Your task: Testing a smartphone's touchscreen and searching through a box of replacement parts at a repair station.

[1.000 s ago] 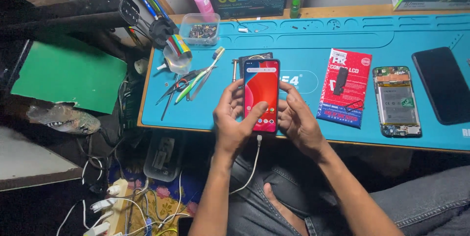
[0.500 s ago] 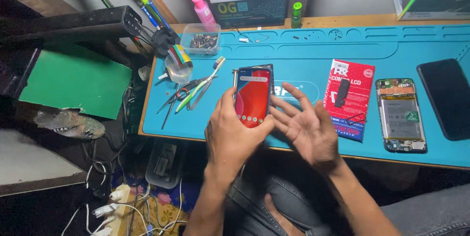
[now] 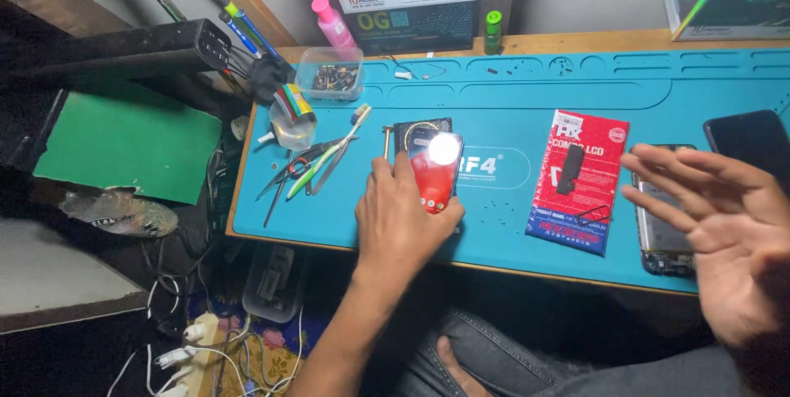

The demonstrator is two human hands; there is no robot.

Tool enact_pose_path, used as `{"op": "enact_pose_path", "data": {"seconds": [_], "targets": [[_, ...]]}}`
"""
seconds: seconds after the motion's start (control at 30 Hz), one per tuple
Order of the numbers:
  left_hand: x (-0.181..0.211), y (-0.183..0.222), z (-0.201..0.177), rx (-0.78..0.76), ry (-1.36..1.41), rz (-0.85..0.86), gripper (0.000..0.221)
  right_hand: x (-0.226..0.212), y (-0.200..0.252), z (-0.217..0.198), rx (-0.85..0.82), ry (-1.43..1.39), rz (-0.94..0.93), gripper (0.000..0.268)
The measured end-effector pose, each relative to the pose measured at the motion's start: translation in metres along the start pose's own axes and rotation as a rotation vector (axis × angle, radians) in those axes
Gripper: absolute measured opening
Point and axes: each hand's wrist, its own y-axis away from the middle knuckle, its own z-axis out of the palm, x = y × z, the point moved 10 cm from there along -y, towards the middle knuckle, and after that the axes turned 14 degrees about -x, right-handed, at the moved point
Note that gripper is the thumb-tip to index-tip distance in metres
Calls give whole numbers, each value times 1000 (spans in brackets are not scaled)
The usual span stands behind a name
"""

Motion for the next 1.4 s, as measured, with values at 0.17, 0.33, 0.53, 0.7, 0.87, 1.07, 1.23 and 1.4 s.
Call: {"op": "enact_pose_path", "data": {"seconds": [0.17, 0.33, 0.53, 0.7, 0.87, 1.07, 1.23, 1.4], "targets": [[6, 13, -2, 35, -41, 15, 92, 45, 38, -62, -96, 359, -99, 89], [27, 58, -25, 319, 113, 182, 74, 118, 84, -124, -28, 538, -78, 43], [75, 103, -14, 481, 315, 525, 16, 77, 73, -75, 313, 541, -35, 21], [35, 78, -14, 427, 275, 182, 52, 101, 91, -89, 314, 538, -15, 36], [5, 42, -4, 234, 142, 3, 86, 64, 80, -49, 329, 665, -99, 40], [3, 31, 2, 157, 105, -1, 87, 1, 40, 51, 332, 386, -136, 26], [-10, 47, -17, 216, 256, -66, 82, 31, -12, 129, 1, -82, 171, 45], [-2, 89, -50, 453, 353, 40, 83, 77, -26, 181, -96, -477, 590, 74]]}}
